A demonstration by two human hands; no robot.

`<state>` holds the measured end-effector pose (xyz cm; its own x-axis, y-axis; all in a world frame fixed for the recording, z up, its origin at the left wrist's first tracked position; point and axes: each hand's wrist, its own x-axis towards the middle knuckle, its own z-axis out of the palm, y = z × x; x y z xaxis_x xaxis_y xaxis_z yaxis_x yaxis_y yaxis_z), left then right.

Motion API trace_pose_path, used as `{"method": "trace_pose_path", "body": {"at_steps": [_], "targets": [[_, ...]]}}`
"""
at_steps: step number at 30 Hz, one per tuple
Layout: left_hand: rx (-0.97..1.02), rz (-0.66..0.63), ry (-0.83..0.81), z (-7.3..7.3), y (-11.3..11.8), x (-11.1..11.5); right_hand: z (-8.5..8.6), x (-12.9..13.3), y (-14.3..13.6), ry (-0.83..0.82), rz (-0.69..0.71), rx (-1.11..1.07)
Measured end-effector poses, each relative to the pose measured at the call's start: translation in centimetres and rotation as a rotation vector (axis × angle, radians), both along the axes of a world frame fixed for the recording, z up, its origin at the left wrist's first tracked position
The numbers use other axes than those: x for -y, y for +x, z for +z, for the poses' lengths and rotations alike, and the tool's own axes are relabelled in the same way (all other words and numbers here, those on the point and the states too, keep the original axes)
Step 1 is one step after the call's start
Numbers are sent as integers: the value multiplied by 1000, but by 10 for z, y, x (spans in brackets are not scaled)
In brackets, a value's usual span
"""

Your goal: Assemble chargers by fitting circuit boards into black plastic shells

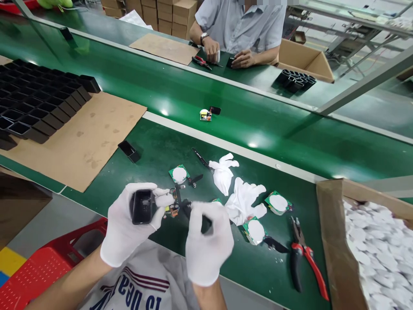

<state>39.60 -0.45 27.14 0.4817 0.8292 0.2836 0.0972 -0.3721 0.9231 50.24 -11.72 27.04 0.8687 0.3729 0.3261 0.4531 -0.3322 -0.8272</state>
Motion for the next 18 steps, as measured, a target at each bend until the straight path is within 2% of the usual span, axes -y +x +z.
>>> {"method": "trace_pose_path", "body": {"at_steps": [2,5,9,12,14,16,18], "targets": [[-36,37,43,-1,0,0,-4,9,-14,-35,95,81],[-55,35,99,-1,1,0,-6,13,-25,-124,258,24],[-32,-12,153,-5,0,1,-2,6,-18,-119,294,-56],[-20,-33,263,-15,-4,1,8,-1,-9,-101,377,-330],[-22,-74,310,-20,-8,1,16,-6,-3,-115,383,-506],[-11,-155,323,-19,-11,-1,21,-11,1,-137,362,-572],[12,-233,324,-12,-12,-4,22,-13,5,-124,362,-584]]}}
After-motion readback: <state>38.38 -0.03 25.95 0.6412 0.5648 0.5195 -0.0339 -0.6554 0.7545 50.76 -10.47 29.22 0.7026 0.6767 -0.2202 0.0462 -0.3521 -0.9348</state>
